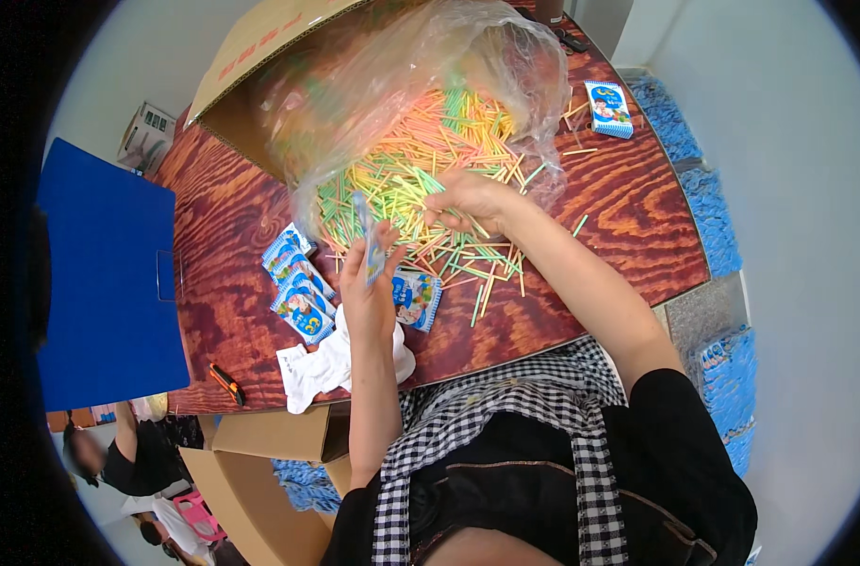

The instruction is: Packaging colorful plastic sticks into small blue bags on a wooden workbench.

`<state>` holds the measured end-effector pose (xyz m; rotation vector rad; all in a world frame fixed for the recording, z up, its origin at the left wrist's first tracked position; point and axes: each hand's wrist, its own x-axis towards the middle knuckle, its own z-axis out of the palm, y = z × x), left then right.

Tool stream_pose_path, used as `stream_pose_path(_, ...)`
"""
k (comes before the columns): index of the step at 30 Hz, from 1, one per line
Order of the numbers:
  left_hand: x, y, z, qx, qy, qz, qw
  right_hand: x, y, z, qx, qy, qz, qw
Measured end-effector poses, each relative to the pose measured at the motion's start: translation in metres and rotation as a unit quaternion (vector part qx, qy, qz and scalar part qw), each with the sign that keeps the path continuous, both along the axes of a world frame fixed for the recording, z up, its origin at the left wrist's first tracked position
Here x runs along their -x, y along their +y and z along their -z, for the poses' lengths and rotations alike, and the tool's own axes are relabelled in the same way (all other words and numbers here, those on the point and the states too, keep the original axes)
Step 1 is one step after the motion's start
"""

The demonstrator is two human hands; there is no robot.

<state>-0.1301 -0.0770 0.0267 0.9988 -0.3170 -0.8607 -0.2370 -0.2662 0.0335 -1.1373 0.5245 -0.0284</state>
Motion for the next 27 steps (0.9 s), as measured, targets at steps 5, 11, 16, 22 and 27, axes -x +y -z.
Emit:
stream_pose_path(5, -0.008, -0.029, 0.010, 0.024, -0.011, -0.025, 0.999, 0.006, 0.004, 0.005, 0.018, -0.003, -0.011, 1.000)
stream_pose_path(11, -0.006, -0.063, 0.008, 0.052, -0.023, 0.028, 0.998, 0.006, 0.028, 0.005, -0.094, 0.015, -0.040, 0.995)
stream_pose_path(16, 0.003, -0.073, 0.002, -0.038, 0.026, 0.039, 0.998, -0.004, 0.024, 0.024, -0.113, -0.017, -0.045, 0.992)
stream_pose_path(22, -0.006, -0.058, 0.003, 0.116, 0.069, -0.004, 0.991, -0.004, 0.021, 0.017, -0.030, -0.039, 0.009, 0.999)
stream_pose_path(27, 0.003, -0.037, 0.011, 0.114, 0.113, -0.021, 0.987, -0.012, 0.019, 0.023, 0.130, -0.162, 0.116, 0.971)
